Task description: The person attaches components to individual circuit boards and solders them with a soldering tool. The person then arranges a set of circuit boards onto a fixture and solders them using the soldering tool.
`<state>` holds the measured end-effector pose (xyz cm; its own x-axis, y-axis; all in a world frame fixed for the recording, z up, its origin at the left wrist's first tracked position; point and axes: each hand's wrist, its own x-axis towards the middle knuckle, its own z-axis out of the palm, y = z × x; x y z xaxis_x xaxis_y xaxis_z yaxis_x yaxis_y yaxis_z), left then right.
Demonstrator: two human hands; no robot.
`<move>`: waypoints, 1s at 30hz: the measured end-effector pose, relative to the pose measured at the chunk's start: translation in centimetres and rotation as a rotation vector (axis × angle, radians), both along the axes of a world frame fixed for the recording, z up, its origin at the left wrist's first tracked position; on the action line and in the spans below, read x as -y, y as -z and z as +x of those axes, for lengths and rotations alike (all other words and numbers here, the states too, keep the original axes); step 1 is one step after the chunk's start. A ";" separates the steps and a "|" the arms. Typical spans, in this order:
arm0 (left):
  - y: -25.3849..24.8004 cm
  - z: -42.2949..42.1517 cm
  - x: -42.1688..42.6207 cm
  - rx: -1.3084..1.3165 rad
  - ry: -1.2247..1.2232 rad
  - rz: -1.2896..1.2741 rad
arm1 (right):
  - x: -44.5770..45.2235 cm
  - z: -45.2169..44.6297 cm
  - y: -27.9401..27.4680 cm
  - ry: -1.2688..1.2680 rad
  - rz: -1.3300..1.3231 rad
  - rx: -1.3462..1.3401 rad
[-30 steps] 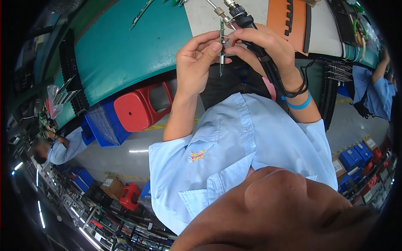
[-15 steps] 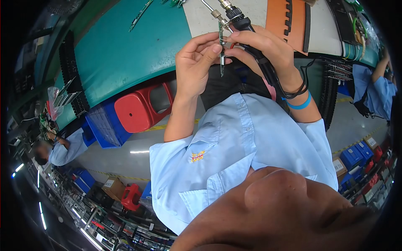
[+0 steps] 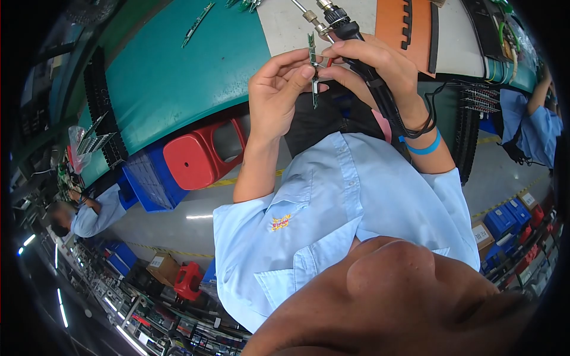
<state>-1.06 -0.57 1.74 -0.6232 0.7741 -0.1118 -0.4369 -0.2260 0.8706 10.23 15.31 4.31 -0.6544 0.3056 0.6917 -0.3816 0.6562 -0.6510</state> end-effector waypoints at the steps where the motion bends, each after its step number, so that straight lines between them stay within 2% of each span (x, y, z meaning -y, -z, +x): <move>1: 0.0 0.0 0.0 0.000 0.001 0.000 | 0.0 0.0 0.0 0.002 0.001 -0.001; 15: 0.3 -0.2 0.2 -0.037 0.082 0.013 | -0.3 0.1 -0.4 -0.007 0.029 -0.013; 17: 0.1 0.0 -0.1 0.100 0.061 0.069 | -0.7 0.1 -0.3 -0.042 0.046 -0.013; 18: 0.1 0.1 -0.1 0.088 0.039 0.062 | -0.7 0.1 -0.2 -0.063 0.039 -0.025; 21: -0.1 0.3 0.0 0.183 0.094 0.048 | -0.3 0.0 0.6 -0.109 -0.170 -0.075; 23: -0.4 0.1 0.0 0.179 0.076 0.071 | -0.5 -0.1 0.9 -0.143 -0.177 -0.101; 25: -0.5 -0.2 0.0 0.141 0.215 0.047 | -0.8 -0.1 0.9 -0.054 -0.130 -0.055; 26: -0.5 -0.3 0.1 0.130 0.191 0.046 | -0.7 -0.2 0.8 -0.079 -0.132 -0.064; 30: 0.0 -0.5 0.4 0.243 0.282 0.121 | -0.4 -0.2 1.1 -0.192 -0.343 -0.035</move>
<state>-1.51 -0.93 1.78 -0.3503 0.9279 -0.1272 -0.6867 -0.1622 0.7086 10.05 15.67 3.17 -0.7002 0.3974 0.5932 -0.5017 0.3172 -0.8048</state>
